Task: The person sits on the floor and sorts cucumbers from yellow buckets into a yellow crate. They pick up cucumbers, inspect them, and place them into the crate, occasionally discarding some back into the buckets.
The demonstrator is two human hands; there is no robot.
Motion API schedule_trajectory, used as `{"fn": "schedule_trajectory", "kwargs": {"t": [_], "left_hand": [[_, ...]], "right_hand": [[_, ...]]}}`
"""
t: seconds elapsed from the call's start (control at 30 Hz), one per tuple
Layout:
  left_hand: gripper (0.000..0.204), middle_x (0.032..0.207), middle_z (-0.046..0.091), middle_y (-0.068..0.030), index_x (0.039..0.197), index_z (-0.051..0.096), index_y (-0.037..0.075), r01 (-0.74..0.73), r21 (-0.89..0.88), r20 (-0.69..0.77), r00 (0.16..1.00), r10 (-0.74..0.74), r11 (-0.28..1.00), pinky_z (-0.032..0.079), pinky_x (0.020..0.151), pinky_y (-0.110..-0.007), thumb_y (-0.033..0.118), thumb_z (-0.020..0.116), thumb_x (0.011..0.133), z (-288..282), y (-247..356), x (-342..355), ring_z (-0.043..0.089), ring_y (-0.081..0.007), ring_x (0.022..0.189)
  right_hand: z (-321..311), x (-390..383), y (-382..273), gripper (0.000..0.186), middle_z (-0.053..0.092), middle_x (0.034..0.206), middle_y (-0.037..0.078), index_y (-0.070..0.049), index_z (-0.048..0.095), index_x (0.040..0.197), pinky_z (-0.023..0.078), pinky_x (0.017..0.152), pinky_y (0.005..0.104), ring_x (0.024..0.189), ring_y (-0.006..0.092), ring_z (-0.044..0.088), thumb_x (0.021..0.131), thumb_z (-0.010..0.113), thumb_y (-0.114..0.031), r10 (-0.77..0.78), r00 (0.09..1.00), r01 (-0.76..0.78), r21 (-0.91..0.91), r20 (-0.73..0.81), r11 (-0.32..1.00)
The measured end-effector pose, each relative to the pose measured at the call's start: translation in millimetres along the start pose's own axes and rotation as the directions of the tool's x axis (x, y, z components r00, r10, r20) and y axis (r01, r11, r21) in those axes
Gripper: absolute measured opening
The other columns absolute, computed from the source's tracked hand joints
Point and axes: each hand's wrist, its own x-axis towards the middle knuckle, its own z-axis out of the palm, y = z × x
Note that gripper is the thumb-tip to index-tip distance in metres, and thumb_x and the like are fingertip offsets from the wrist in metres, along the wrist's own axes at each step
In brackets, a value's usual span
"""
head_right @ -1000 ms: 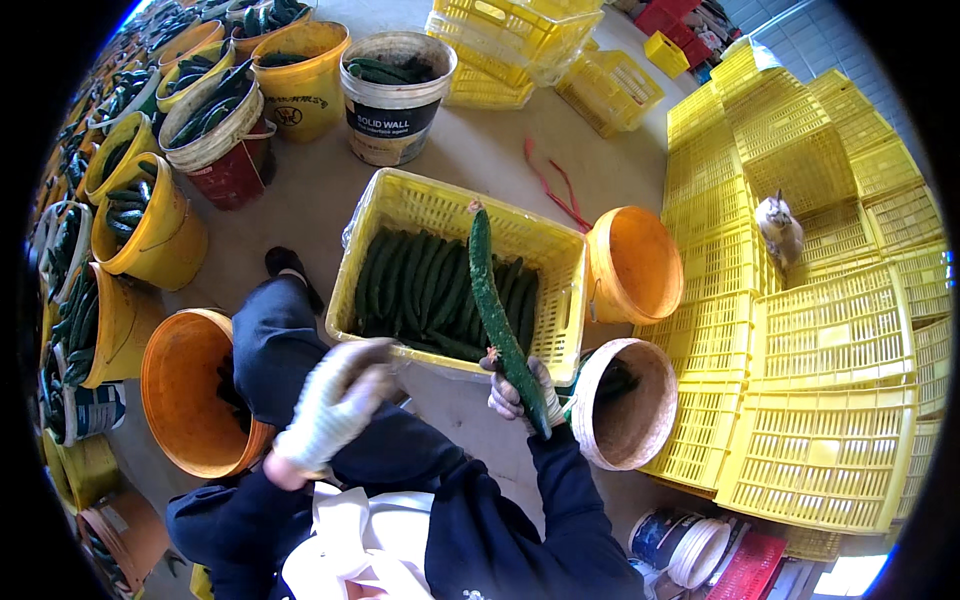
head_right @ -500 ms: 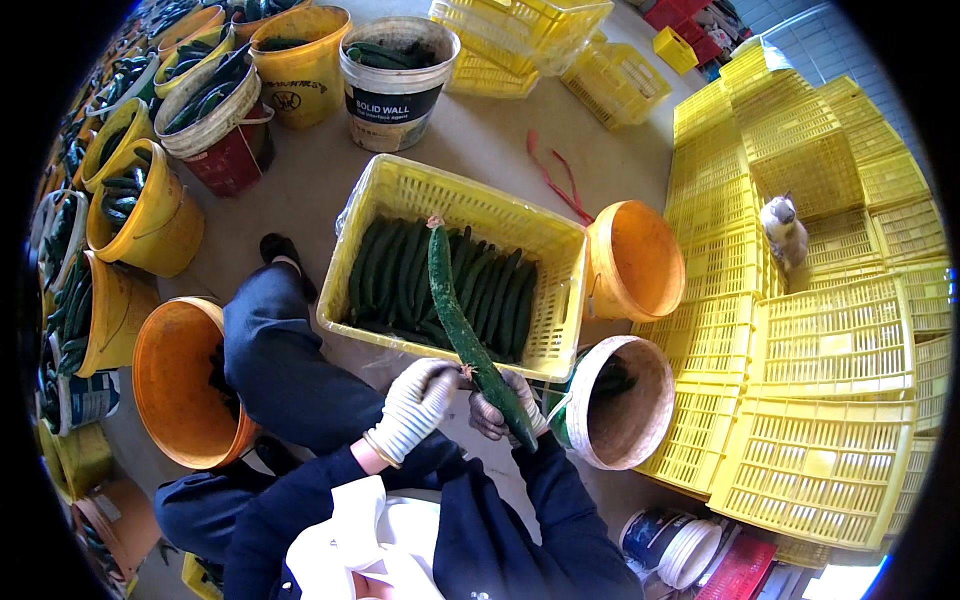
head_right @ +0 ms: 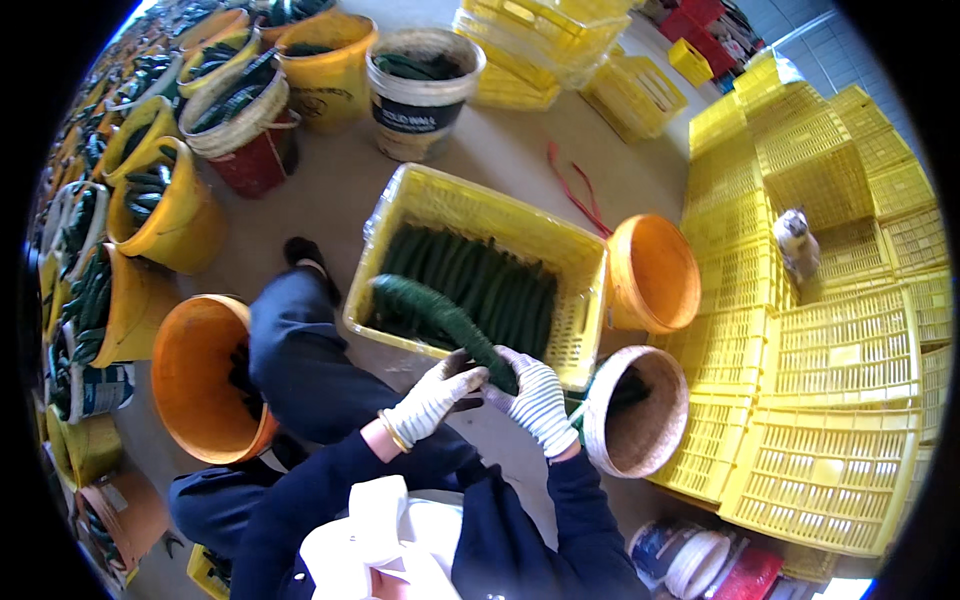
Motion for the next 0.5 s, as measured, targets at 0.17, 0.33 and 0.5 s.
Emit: {"fn": "schedule_trajectory", "kwargs": {"t": [0.17,0.33,0.5], "left_hand": [[0.048,0.115,0.058,-0.0083,0.128,0.047,0.004,-0.470,-0.136,-0.075,0.883,0.464,0.872,0.048,0.084,-0.027,0.011,0.066,0.085,-5.5,89.3,-48.5,0.057,-0.0155,0.103],[0.044,0.117,0.058,-0.0131,0.128,0.048,0.003,-0.894,-0.074,-0.219,0.447,0.867,0.442,0.047,0.093,-0.033,0.006,0.062,0.086,-52.7,195.4,-232.1,0.058,-0.0210,0.108],[0.045,0.116,0.059,-0.0112,0.129,0.046,0.003,-0.861,0.507,-0.365,-0.163,0.917,0.049,0.048,0.092,-0.037,0.010,0.059,0.086,-106.5,160.6,-432.4,0.058,-0.0231,0.108]], "right_hand": [[-13.6,61.1,-97.7,0.071,0.058,0.105,0.015,-0.003,0.047,0.127,0.044,0.084,0.0389,0.094,0.0294,0.057,0.068,0.076,-0.030,-0.413,0.901,0.424,0.065,-0.135,0.903],[19.4,113.9,-175.4,0.053,0.052,0.125,0.012,-0.001,0.041,0.134,0.036,0.102,0.0352,0.114,0.0219,0.051,0.083,0.057,-0.001,-0.507,0.794,0.607,0.436,-0.335,0.664],[64.2,150.6,-224.0,0.045,0.051,0.127,0.017,0.003,0.038,0.135,0.040,0.099,0.0374,0.112,0.0242,0.054,0.094,0.046,-0.012,-0.652,0.744,0.556,0.675,-0.145,0.485]]}}
